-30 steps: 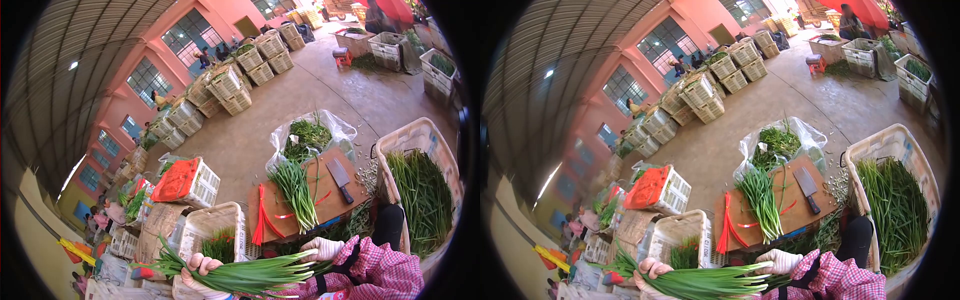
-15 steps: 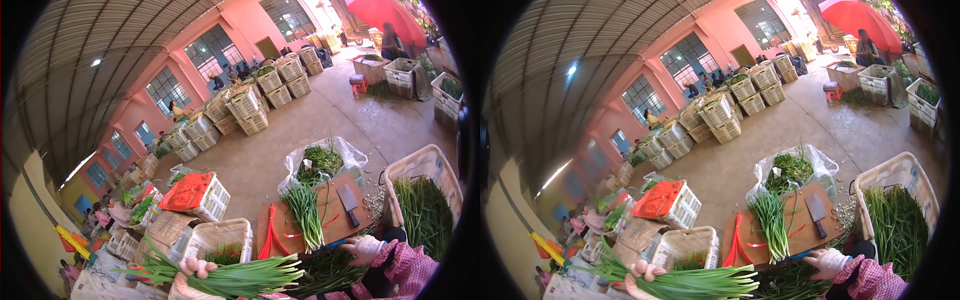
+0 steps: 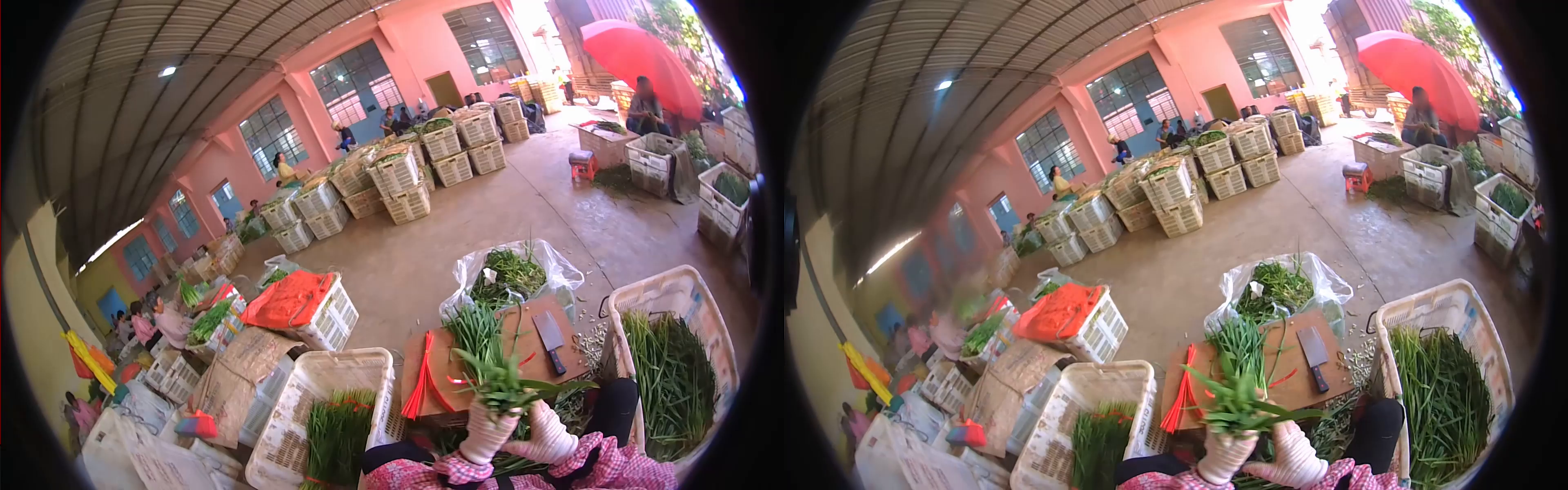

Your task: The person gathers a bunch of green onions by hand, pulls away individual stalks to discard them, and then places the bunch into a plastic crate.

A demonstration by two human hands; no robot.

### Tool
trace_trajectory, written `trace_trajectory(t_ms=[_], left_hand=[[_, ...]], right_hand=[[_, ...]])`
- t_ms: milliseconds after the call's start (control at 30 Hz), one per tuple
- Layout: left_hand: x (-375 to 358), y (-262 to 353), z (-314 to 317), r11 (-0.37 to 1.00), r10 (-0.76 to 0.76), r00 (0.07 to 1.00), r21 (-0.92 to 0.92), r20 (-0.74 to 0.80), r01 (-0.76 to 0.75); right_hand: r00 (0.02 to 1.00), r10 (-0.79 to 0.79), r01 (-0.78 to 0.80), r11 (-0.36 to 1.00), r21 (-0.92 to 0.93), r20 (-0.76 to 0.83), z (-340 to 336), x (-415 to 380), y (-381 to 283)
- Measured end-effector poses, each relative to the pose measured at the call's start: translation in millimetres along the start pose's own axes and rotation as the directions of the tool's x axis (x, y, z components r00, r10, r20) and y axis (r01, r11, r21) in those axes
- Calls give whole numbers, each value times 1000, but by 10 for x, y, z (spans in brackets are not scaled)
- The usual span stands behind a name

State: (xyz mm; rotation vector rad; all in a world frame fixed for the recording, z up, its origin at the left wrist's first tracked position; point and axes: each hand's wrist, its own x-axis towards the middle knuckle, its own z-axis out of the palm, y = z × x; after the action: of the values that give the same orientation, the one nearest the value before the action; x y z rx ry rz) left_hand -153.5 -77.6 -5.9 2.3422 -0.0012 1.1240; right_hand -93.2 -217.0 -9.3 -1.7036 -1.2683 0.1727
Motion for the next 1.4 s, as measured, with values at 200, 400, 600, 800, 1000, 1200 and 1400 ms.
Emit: trace_trajectory(t_ms=[200, 400, 600, 800, 1000, 1200, 1400], left_hand=[[-63, 302, 146, 867, -301, 953, -405, 37, 290], [-184, 580, 55, 881, -305, 942, -335, 136, 334], [-284, 767, -214, 925, -171, 983, -353, -61, 139], [-486, 668, -822, 984, 0, 989, -174, -147, -26], [-680, 334, -1461, 919, -365, 887, -261, -282, 295], [-687, 274, -1458, 828, -524, 817, -368, -239, 423], [-420, 256, -1185, 849, -418, 903, -311, 101, 428]], right_hand=[[877, 452, -285, 762, 582, -161, 536, -27, 160], [586, 718, 330, 212, 920, -376, 962, 37, 275], [733, 568, -24, 570, 822, -373, 720, 146, 243], [725, 582, 168, 368, 915, -367, 86, 828, 90], [700, 656, 402, -39, 915, -280, -41, 1067, 813], [750, 661, 145, -199, 969, 23, -155, 963, 533], [983, 140, -127, 82, 989, 114, -168, 1072, 593]])
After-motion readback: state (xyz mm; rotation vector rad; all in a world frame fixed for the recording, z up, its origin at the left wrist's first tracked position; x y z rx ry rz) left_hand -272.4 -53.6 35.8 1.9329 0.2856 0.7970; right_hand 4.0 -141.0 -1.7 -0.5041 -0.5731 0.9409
